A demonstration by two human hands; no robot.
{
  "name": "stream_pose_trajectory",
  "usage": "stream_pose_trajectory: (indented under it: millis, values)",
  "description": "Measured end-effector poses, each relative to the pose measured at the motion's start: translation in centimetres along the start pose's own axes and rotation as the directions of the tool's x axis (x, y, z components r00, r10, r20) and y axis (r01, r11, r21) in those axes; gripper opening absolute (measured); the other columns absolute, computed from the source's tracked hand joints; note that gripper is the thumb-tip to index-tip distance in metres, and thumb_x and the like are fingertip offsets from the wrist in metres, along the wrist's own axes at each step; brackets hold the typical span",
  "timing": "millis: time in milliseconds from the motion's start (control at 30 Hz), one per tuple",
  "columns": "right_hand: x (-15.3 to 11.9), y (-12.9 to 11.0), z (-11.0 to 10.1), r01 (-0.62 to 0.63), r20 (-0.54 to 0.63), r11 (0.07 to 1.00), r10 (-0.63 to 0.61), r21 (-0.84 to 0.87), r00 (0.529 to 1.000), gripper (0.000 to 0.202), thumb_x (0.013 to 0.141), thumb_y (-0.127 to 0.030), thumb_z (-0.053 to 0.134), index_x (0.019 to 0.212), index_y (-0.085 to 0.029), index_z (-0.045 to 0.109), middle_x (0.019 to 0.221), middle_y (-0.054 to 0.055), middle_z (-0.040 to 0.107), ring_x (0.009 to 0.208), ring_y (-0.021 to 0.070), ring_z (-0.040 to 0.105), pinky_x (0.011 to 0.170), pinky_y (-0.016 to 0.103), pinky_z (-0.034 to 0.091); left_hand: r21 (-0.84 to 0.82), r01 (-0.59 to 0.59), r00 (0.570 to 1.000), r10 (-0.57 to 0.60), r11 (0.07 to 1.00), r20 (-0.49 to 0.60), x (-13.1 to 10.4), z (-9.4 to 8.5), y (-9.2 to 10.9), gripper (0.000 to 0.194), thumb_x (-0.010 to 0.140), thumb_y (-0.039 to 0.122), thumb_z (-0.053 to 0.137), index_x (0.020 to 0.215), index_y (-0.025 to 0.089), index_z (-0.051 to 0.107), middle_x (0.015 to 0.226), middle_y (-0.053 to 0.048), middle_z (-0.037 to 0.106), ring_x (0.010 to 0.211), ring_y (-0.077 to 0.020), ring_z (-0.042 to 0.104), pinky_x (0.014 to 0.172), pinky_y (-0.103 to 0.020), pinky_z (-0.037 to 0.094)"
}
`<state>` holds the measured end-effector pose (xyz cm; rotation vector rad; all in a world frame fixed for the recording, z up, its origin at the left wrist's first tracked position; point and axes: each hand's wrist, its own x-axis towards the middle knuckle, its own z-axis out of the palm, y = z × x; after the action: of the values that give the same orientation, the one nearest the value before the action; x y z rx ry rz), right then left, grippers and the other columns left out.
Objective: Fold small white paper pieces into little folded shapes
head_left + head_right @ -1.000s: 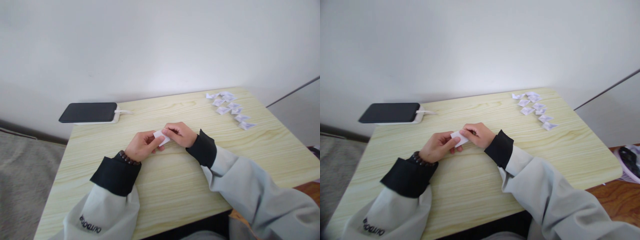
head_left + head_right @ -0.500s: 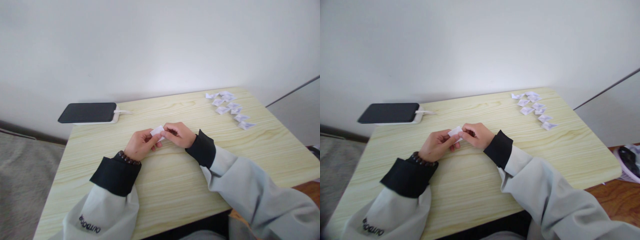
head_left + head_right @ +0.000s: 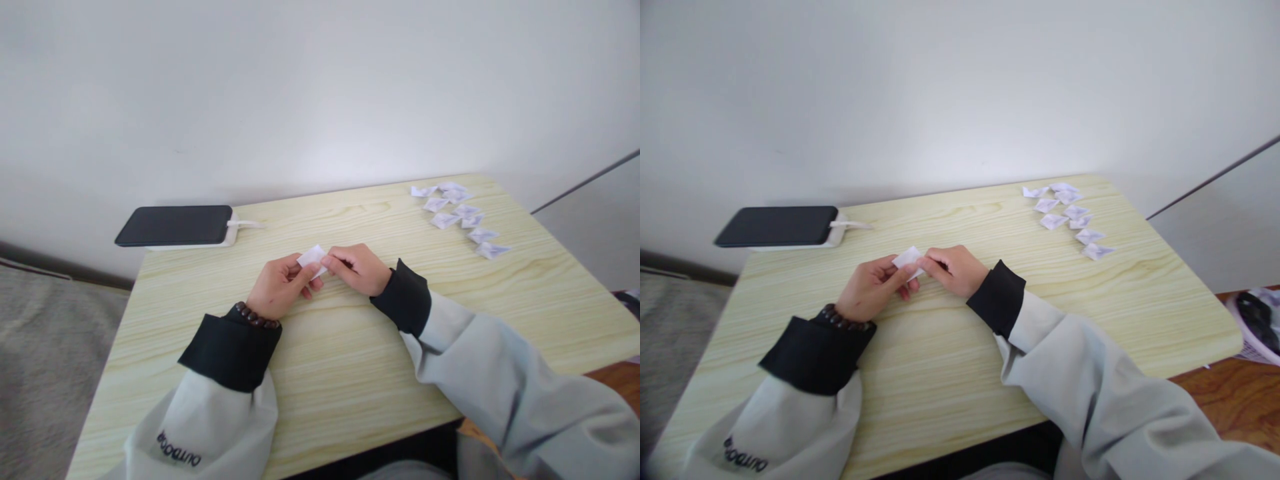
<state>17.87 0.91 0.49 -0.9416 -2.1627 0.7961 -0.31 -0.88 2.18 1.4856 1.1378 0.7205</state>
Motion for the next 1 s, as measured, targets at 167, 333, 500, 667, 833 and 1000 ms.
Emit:
stream_pose_trajectory:
  millis: [167,333,500,667,833,1000]
  values:
    - [0.04,-0.01,0.09,-0.020,0.002,0.999,0.021,-0.043,1.000,0.035,0.091,-0.033,0.040,0.061,-0.017,0.045,0.053,-0.005,0.041,0.049,0.0065,0.036,0.052,0.020,0.027,-0.004,0.008,1.000,-0.008,1.000,0.019,0.04,0.05,-0.30,0.031,0.072,0.043,0.065,0.082,0.014,0.062,0.071,-0.003,0.069,0.056,-0.0119,0.060,0.054,-0.023,0.052]
    - [-0.07,-0.07,0.01,-0.048,0.003,0.999,0.048,-0.007,0.999,0.036,0.089,-0.033,0.042,0.057,-0.016,0.044,0.049,-0.006,0.036,0.047,0.0055,0.032,0.049,0.020,0.025,-0.006,0.024,1.000,-0.024,1.000,0.007,-0.03,0.28,-0.45,0.033,0.073,0.046,0.063,0.078,0.013,0.062,0.065,-0.003,0.068,0.055,-0.0121,0.061,0.056,-0.023,0.053]
    - [-0.29,-0.24,-0.21,-0.066,0.037,0.994,0.063,0.086,0.997,0.037,0.088,-0.034,0.043,0.056,-0.016,0.043,0.049,-0.006,0.034,0.046,0.0056,0.031,0.047,0.020,0.024,-0.030,-0.021,0.997,0.019,0.999,-0.071,-0.06,0.28,-0.29,0.043,0.080,0.054,0.050,0.078,0.013,0.061,0.067,-0.004,0.065,0.059,-0.0143,0.063,0.052,-0.024,0.054]
    - [-0.39,-0.38,-0.24,-0.031,0.017,0.993,0.029,0.117,0.999,0.031,0.086,-0.034,0.046,0.061,-0.017,0.043,0.053,-0.005,0.037,0.050,0.0066,0.032,0.049,0.021,0.025,0.153,-0.065,0.994,0.078,0.986,-0.078,-0.16,0.23,0.02,0.032,0.082,0.043,0.050,0.072,0.014,0.061,0.058,0.000,0.060,0.050,-0.0105,0.057,0.049,-0.020,0.048]
    - [-0.30,-0.29,-0.20,-0.028,0.016,0.998,0.028,0.054,0.999,0.029,0.089,-0.030,0.043,0.064,-0.016,0.048,0.056,-0.004,0.042,0.053,0.0073,0.037,0.052,0.021,0.028,0.294,-0.098,0.991,0.119,0.951,-0.054,-0.27,0.20,0.45,0.031,0.084,0.037,0.046,0.068,0.016,0.061,0.055,0.000,0.062,0.051,-0.0109,0.057,0.050,-0.019,0.044]
    - [-0.29,-0.42,-0.25,-0.027,-0.011,0.995,0.028,0.099,1.000,0.027,0.088,-0.029,0.044,0.065,-0.016,0.049,0.056,-0.004,0.042,0.052,0.0071,0.037,0.051,0.021,0.028,0.183,-0.078,0.996,0.086,0.980,-0.035,-0.28,0.30,0.21,0.031,0.085,0.038,0.045,0.072,0.015,0.060,0.056,-0.001,0.064,0.053,-0.0116,0.059,0.053,-0.021,0.047]
